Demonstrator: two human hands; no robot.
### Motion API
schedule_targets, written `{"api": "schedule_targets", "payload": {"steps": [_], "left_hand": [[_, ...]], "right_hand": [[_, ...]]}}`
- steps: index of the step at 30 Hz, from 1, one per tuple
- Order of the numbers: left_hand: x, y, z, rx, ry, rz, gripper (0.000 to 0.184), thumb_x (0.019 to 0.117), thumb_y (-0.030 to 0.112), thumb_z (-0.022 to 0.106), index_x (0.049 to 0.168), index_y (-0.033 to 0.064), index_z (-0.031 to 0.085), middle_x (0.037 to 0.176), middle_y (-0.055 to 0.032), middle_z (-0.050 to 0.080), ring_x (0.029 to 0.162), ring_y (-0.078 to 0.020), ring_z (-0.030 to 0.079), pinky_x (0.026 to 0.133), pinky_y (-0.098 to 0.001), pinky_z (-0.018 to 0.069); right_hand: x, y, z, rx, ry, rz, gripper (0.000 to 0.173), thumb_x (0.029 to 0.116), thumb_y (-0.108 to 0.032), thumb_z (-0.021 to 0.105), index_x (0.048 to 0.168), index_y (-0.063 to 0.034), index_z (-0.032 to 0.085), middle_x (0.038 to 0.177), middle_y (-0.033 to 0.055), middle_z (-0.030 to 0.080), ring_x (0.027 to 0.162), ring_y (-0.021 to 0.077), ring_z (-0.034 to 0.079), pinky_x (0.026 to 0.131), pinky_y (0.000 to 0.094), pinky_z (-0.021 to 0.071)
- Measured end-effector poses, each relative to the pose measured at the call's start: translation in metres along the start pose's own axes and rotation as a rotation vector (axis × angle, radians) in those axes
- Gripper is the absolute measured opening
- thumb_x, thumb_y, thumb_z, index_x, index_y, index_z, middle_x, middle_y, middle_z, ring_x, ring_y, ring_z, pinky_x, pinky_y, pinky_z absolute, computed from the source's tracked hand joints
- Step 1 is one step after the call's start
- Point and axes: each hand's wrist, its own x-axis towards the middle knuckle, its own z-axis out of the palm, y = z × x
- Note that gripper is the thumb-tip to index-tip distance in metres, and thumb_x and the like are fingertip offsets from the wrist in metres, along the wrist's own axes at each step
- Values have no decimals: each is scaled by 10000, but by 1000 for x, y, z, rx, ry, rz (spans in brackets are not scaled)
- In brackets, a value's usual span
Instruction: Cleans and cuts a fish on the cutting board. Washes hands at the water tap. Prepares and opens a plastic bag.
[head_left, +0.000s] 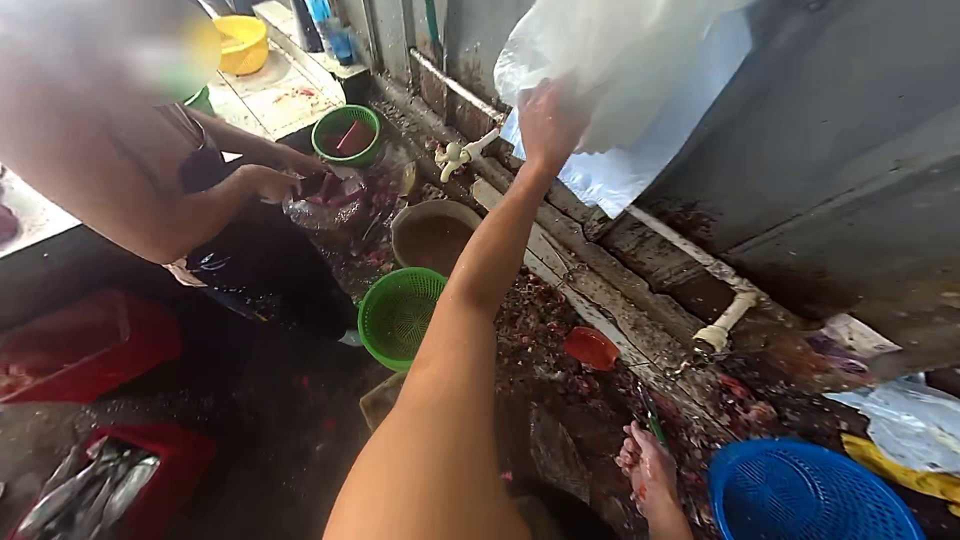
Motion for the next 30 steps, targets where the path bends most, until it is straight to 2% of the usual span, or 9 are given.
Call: {"api": "schedule_targets", "payload": {"steps": [5, 9, 13, 17, 20, 23, 25, 27, 30], "left_hand": [[-74, 3, -12, -109, 110, 242, 431, 852, 479, 747, 644, 112, 658, 650, -34, 634, 688, -214, 630, 725, -420, 518], [-295, 37, -60, -187, -716, 40, 383, 868, 497, 754, 1022, 147, 767, 1014, -54, 742, 986, -203, 700, 924, -467, 583], [-442, 77, -136, -402, -1664, 41, 715, 838, 388, 851, 1427, 96, 572, 1327, -148, 661, 1198, -314, 656, 1020, -589, 530], [-430, 51, -181, -460, -1155, -219, 359, 944, 363, 735, 1132, 57, 747, 1033, -81, 769, 968, -184, 737, 931, -454, 599], [-406, 44, -170, -589, -828, -271, 908, 836, 431, 825, 1484, -71, 433, 1426, -200, 586, 1338, -270, 562, 1155, -432, 462], [-410, 78, -154, -867, -1020, -374, 1246, 729, 280, 920, 1602, -68, 103, 1556, -255, 428, 1385, -302, 516, 1164, -427, 452], [-424, 95, -152, -946, -1281, -470, 954, 815, 153, 869, 1535, -73, 286, 1322, -225, 634, 1146, -266, 684, 1022, -434, 569], [-439, 100, -151, -824, -1524, -499, 400, 899, 199, 803, 1165, -58, 652, 930, -134, 719, 788, -174, 691, 757, -383, 599], [-458, 99, -150, -814, -1598, -521, 268, 950, 228, 747, 971, -31, 681, 796, -76, 666, 701, -119, 627, 700, -334, 557]], "right_hand": [[-33, -42, 16, -417, 144, -371, 370, 1027, -323, 641, 1195, 6, 654, 892, 103, 665, 697, 155, 597, 643, 374, 529], [-62, -75, 43, -500, -158, -845, 702, 989, -460, 507, 1511, 3, 434, 1508, 231, 489, 1384, 305, 486, 1132, 456, 439], [-81, -60, 62, -494, -205, -492, 426, 926, -194, 732, 1287, 8, 630, 1081, 169, 727, 967, 256, 716, 885, 510, 592], [-92, -30, 20, -400, -285, -470, 240, 981, -117, 572, 1141, 27, 678, 894, 100, 717, 766, 164, 693, 741, 399, 615], [-104, -19, -1, -274, -481, -524, 300, 1020, -194, 450, 1067, -52, 710, 792, 11, 706, 665, 100, 665, 627, 303, 600], [-120, -25, -7, -195, -617, -499, 424, 1070, -301, 364, 984, -100, 727, 647, 22, 650, 493, 141, 586, 463, 327, 532], [-124, -30, -15, -203, -631, -481, 505, 1083, -379, 278, 930, -133, 692, 574, 8, 624, 415, 118, 541, 398, 302, 491], [-121, -33, -27, -223, -629, -481, 550, 1095, -352, 238, 1225, -93, 707, 647, 26, 656, 425, 112, 524, 406, 302, 492], [-114, -29, -38, -248, -595, -486, 571, 1090, -313, 192, 1427, -89, 595, 574, -12, 587, 374, 92, 451, 365, 292, 442]]}}
